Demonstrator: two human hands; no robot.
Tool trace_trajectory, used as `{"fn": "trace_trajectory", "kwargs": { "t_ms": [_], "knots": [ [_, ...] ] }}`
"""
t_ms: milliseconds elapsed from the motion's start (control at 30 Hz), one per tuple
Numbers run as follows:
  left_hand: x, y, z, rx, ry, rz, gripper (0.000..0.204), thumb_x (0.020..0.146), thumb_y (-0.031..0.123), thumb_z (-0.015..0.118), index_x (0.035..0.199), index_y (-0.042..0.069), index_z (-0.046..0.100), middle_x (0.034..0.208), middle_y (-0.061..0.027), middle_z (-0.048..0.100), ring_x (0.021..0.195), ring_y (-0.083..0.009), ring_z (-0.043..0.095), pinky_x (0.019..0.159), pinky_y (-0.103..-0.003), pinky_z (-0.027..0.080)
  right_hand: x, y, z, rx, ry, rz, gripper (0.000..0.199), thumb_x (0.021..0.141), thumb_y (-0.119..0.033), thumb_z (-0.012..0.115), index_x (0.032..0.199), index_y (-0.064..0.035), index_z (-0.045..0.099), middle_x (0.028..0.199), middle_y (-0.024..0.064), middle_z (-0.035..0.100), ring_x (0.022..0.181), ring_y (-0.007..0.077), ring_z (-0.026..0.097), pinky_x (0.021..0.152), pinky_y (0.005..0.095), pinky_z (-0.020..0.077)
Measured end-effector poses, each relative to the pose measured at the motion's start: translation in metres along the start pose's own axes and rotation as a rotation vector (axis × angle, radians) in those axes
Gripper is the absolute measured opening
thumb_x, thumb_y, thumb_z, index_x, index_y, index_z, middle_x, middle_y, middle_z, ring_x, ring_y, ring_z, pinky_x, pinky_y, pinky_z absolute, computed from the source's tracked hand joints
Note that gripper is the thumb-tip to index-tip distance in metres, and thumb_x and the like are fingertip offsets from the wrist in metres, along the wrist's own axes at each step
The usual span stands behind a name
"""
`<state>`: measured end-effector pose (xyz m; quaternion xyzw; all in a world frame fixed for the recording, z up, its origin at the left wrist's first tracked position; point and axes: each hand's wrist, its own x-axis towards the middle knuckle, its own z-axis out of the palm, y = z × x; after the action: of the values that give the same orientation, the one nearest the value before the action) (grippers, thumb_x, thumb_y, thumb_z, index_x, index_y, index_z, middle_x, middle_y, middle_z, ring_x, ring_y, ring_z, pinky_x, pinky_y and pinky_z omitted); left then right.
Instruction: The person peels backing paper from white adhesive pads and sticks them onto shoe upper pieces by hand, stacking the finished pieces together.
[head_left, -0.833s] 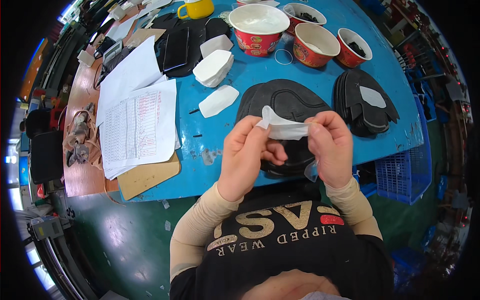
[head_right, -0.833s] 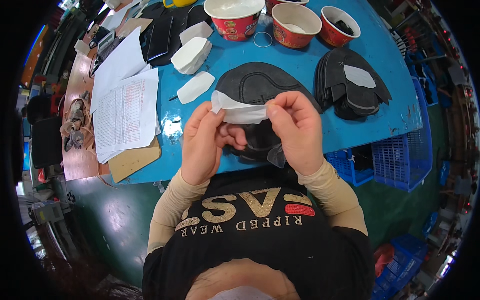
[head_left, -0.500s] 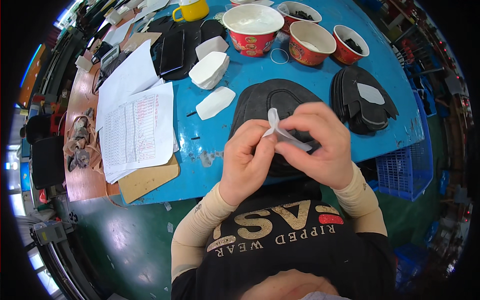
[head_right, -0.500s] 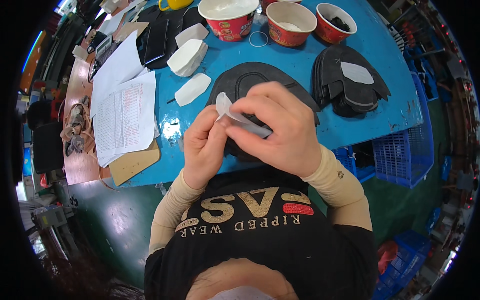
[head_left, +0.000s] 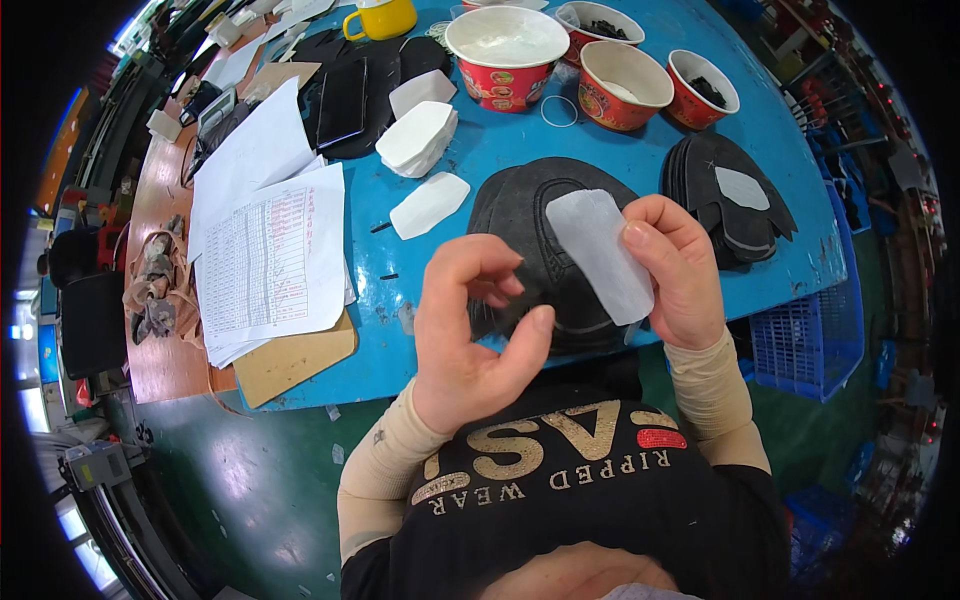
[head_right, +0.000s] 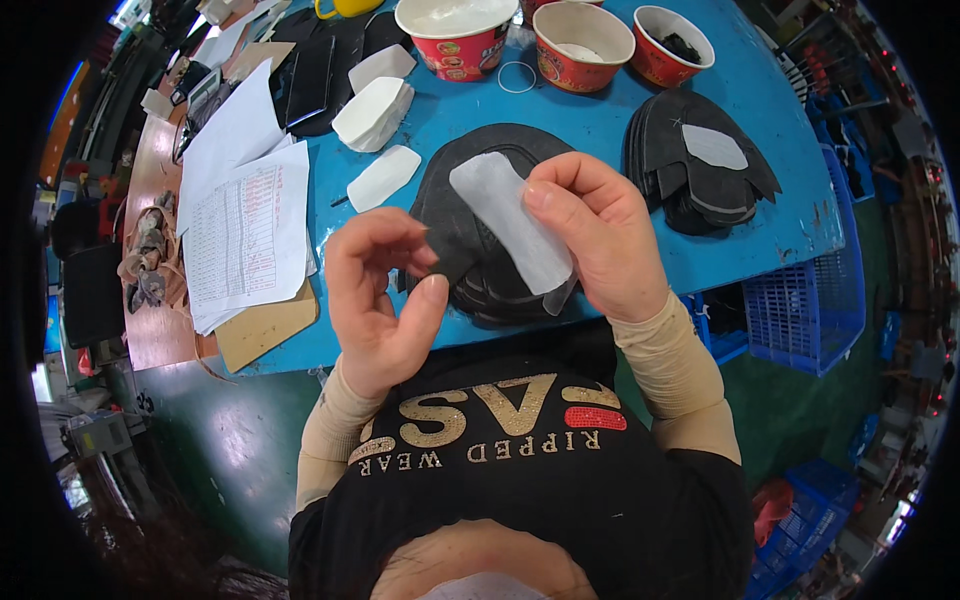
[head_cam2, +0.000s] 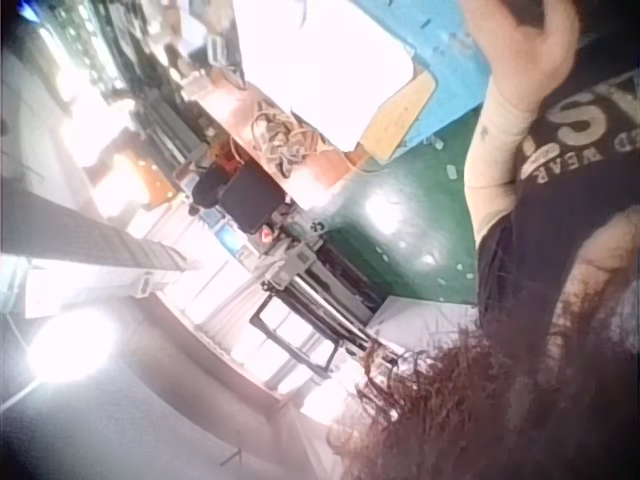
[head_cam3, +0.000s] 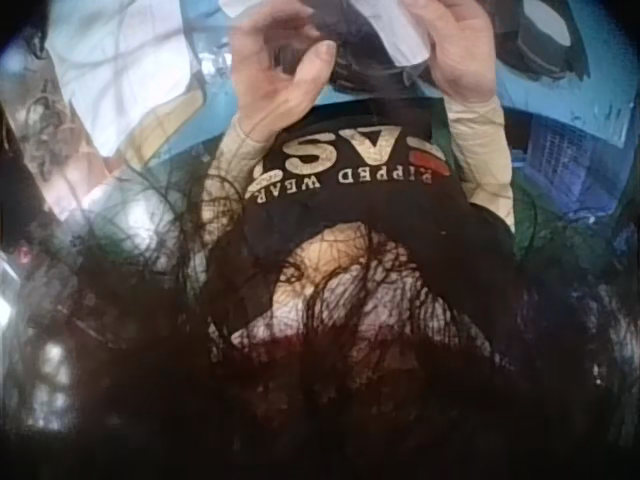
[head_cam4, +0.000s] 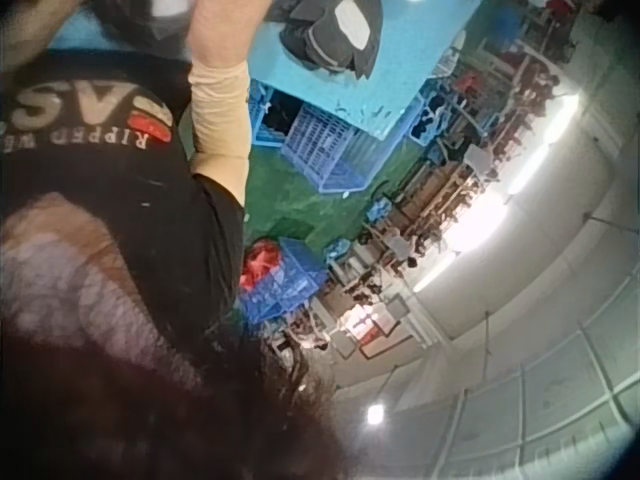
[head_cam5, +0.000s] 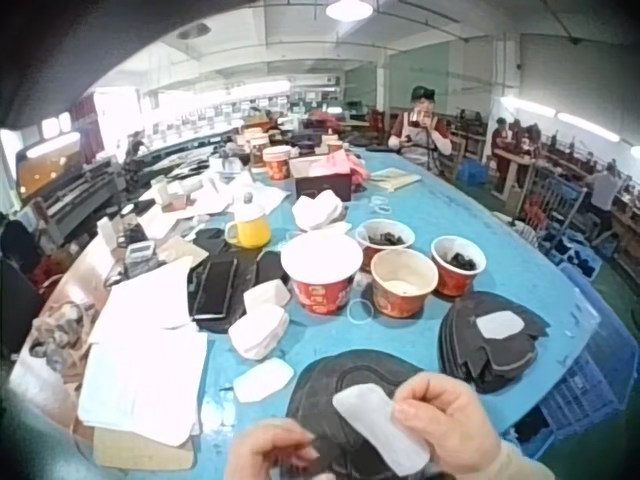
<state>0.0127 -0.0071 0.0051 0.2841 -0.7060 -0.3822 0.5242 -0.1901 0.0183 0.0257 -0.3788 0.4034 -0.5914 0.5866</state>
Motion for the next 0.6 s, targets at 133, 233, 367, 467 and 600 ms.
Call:
{"fn": "trace_trajectory", "kwargs": {
  "t_ms": [133,233,367,467,600],
  "knots": [
    [0.003,0.008,-0.004,0.109,-0.202,-0.110,0.053,0.074,0.011,0.077,0.115,0.003,0.045,0.103,-0.0075,0.049,0.082,-0.0118,0.052,0.070,-0.024,0.045,-0.002,-0.007,0.004,-0.392,0.027,-0.283,0.009,0.085,-0.008,0.064,0.090,-0.0020,0.061,0.082,0.0005,0.060,0.069,0.0041,0.053,0.060,0.0192,0.0430],
    [0.014,0.017,0.004,-0.508,-0.237,-0.454,0.059,0.078,0.018,0.075,0.123,0.002,0.042,0.110,-0.0076,0.051,0.097,-0.0132,0.052,0.079,-0.026,0.045,-0.002,-0.010,0.011,-0.834,0.044,-0.604,0.009,0.079,-0.004,0.069,0.086,-0.0024,0.065,0.078,0.0042,0.061,0.063,0.0074,0.055,0.055,0.0215,0.0431],
    [0.018,0.008,0.010,-0.634,-0.198,-0.634,0.034,0.099,0.022,0.045,0.123,-0.003,0.049,0.107,-0.0061,0.059,0.097,-0.0120,0.056,0.083,-0.026,0.046,0.000,-0.008,0.019,-1.066,-0.185,-0.822,0.016,0.077,-0.003,0.070,0.093,-0.0032,0.067,0.075,0.0012,0.061,0.060,0.0050,0.051,0.051,0.0177,0.0377],
    [0.020,0.006,0.015,-0.765,-0.219,-0.712,0.038,0.101,0.028,0.038,0.115,-0.002,0.057,0.095,-0.0039,0.063,0.086,-0.0097,0.058,0.077,-0.025,0.047,-0.003,-0.024,-0.002,-0.830,0.184,-0.531,0.026,0.075,-0.006,0.073,0.099,-0.0022,0.065,0.076,-0.0024,0.058,0.058,0.0021,0.044,0.051,0.0163,0.0334],
    [0.026,0.006,0.005,-0.690,-0.389,-0.708,0.039,0.101,0.029,0.039,0.113,-0.003,0.057,0.095,-0.0045,0.063,0.082,-0.0095,0.059,0.072,-0.025,0.048,0.015,-0.049,0.015,-0.971,-0.239,-0.120,0.026,0.076,-0.018,0.074,0.096,-0.0037,0.063,0.075,0.0014,0.058,0.060,0.0065,0.047,0.051,0.0212,0.0365]
  ]
}}
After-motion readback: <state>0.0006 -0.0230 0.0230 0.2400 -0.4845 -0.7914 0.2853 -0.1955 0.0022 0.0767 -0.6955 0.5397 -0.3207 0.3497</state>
